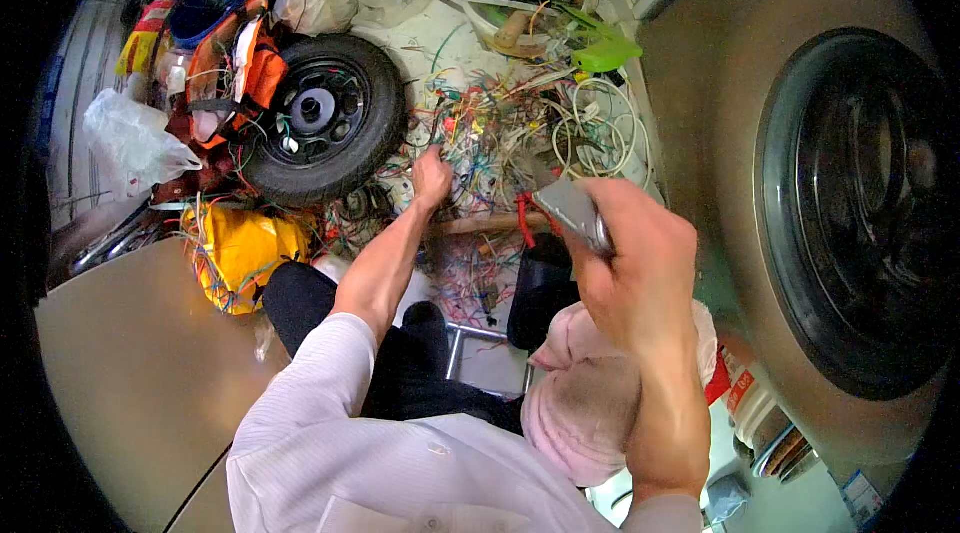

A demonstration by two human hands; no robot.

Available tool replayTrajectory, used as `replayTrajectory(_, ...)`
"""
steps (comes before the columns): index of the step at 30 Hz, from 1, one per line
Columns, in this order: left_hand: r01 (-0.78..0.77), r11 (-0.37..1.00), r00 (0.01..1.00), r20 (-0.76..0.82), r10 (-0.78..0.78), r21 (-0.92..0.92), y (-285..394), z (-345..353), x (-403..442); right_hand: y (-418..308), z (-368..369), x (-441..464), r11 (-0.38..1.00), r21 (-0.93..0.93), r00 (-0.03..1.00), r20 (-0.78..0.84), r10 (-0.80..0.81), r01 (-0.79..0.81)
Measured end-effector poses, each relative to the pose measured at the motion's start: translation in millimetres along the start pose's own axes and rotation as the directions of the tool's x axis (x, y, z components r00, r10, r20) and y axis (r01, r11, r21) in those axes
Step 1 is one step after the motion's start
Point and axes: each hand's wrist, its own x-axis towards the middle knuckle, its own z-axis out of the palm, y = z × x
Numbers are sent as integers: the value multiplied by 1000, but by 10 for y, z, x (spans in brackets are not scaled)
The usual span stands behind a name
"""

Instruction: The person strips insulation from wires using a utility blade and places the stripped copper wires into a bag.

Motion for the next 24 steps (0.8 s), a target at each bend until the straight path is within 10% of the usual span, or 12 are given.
replayTrajectory(11, 123, 992, 962, 241, -128, 34, 38, -257, 41, 0, -4, 99, 1000, 17, 999, 38, -24, 23)
replayTrajectory(15, 294, 940, 950, 162, -267, -172, -122, -214, -104, -55, 61, 40, 998, 44, 999, -9, -53, 53)
replayTrajectory(21, 547, 547, 836, 454, -309, -634, -53, -570, -432, -82, 35, -1, 1000, -13, 999, 32, -28, 28)
replayTrajectory(24, 449, 720, 893, 232, -386, -530, 60, -919, -514, 1, 91, 15, 997, -47, 998, 6, -65, 65)
